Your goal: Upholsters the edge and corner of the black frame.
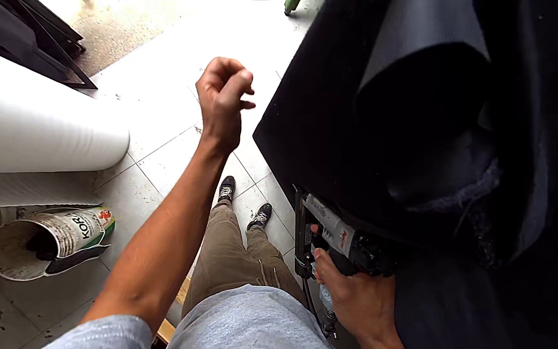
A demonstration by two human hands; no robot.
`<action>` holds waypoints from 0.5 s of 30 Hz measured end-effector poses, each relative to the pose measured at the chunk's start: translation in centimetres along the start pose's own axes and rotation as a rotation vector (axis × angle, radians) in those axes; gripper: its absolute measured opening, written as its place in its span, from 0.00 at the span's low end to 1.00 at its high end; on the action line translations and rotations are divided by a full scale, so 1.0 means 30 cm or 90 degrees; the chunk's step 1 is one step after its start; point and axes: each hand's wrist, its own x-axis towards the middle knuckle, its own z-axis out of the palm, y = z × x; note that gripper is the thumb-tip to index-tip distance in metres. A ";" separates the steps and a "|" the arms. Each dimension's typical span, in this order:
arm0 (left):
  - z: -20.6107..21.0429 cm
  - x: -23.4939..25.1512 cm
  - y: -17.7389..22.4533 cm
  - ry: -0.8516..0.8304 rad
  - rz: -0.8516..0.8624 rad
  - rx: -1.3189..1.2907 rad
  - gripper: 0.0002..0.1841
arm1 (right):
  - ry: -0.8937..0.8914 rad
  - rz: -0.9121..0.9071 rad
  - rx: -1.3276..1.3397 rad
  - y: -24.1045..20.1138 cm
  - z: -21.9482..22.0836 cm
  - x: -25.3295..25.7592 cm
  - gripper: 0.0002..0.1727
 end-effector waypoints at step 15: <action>0.077 0.097 0.094 -0.321 -0.224 0.069 0.17 | -0.026 0.075 0.004 -0.084 -0.018 0.015 0.11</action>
